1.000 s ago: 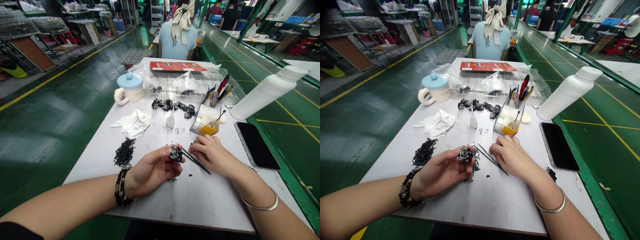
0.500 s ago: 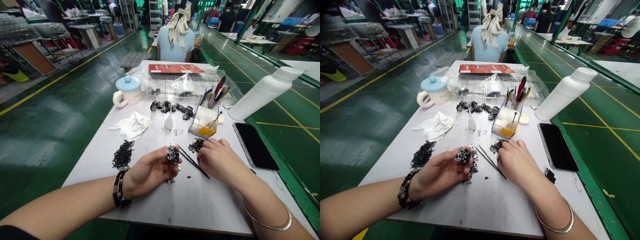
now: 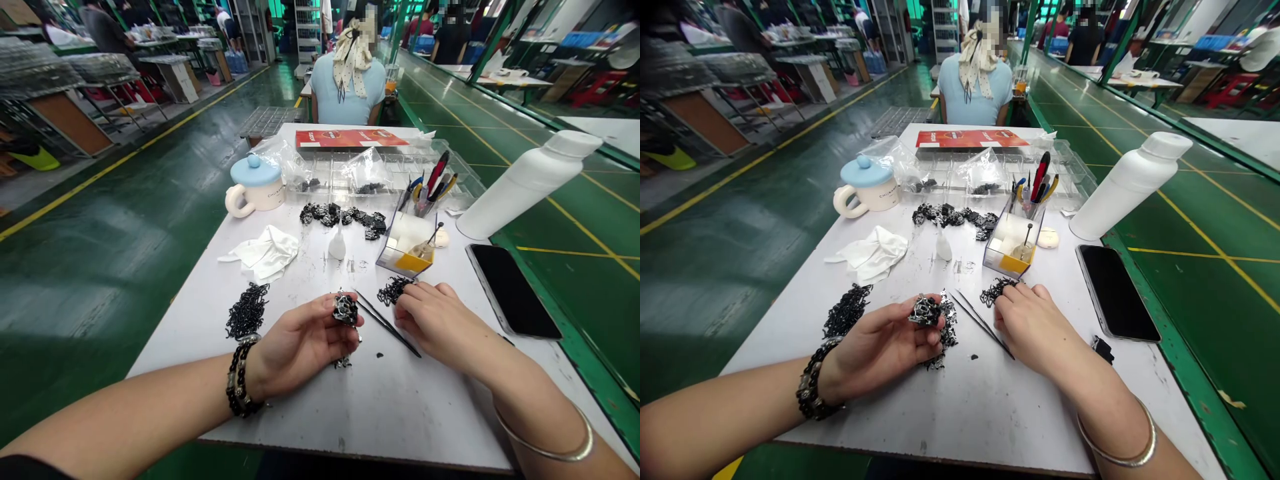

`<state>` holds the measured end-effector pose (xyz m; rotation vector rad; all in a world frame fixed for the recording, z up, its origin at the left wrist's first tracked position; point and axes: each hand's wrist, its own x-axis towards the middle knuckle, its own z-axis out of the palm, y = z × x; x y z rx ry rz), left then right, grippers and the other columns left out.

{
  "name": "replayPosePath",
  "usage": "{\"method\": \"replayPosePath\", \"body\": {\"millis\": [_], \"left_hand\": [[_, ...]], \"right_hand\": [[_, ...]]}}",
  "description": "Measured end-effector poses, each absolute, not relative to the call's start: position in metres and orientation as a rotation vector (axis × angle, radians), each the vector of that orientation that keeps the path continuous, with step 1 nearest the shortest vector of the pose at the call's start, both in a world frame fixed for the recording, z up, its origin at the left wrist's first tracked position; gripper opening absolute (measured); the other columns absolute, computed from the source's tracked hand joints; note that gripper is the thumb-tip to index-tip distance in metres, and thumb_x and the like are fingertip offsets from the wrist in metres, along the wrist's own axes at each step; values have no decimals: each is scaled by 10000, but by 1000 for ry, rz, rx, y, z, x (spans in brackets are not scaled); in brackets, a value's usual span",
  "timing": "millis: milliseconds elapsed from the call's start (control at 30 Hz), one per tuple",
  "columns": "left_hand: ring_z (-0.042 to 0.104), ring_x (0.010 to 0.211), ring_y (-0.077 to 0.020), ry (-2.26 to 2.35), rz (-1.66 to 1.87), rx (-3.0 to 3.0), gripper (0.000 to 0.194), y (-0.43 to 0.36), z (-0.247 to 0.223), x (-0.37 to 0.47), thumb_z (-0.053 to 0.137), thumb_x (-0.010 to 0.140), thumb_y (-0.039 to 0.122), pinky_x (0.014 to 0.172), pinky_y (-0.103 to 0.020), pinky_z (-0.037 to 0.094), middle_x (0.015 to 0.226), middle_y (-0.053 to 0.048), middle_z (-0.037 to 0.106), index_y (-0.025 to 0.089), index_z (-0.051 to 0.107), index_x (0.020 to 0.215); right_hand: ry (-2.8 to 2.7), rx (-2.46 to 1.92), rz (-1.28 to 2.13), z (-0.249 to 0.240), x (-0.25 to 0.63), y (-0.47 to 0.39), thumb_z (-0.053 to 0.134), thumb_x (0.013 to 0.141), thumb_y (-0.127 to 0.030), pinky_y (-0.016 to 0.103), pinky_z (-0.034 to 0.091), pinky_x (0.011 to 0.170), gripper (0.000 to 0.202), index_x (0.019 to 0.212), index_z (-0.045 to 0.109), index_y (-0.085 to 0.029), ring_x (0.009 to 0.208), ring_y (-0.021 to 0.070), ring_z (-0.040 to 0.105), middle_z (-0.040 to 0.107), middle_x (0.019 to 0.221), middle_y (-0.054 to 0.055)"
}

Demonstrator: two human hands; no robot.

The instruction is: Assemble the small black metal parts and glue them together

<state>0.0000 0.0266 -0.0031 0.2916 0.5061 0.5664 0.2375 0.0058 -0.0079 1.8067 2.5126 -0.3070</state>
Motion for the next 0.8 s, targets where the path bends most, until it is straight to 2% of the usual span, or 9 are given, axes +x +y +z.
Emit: {"method": "replayPosePath", "body": {"millis": [200,333,467,633,800], "left_hand": [[606,748,-159,509,557,277,221,27,-2,0,641,785,231,817,-308,418,863,-93,669,118,659,974],[608,731,-160,526,557,270,218,27,-1,0,637,782,233,801,-321,418,863,-93,667,121,651,969],[605,721,-154,531,567,268,201,27,-2,0,623,791,229,790,-319,420,849,-89,665,120,647,958],[601,723,-154,532,558,278,192,27,-1,0,601,812,240,779,-332,433,859,-83,659,126,641,961],[615,748,-163,530,549,288,202,27,-2,-1,603,808,240,790,-352,446,875,-81,659,134,640,975]], "right_hand": [[2515,1805,-317,-8,244,7,484,798,-56,315,274,699,173,721,569,-185,787,177,511,585,786,21],[2515,1795,-258,-8,240,5,459,799,-60,328,272,697,187,705,570,-176,780,190,510,576,767,39],[2481,1815,-182,-11,236,-1,428,806,-73,344,266,673,195,704,570,-158,729,213,500,558,738,72],[2479,1840,-165,-15,234,-5,401,761,-10,340,257,647,226,675,552,-154,662,203,475,538,696,74],[2594,1922,-166,-10,239,1,418,825,-97,354,270,673,166,715,521,-168,712,215,461,519,720,57]]}}
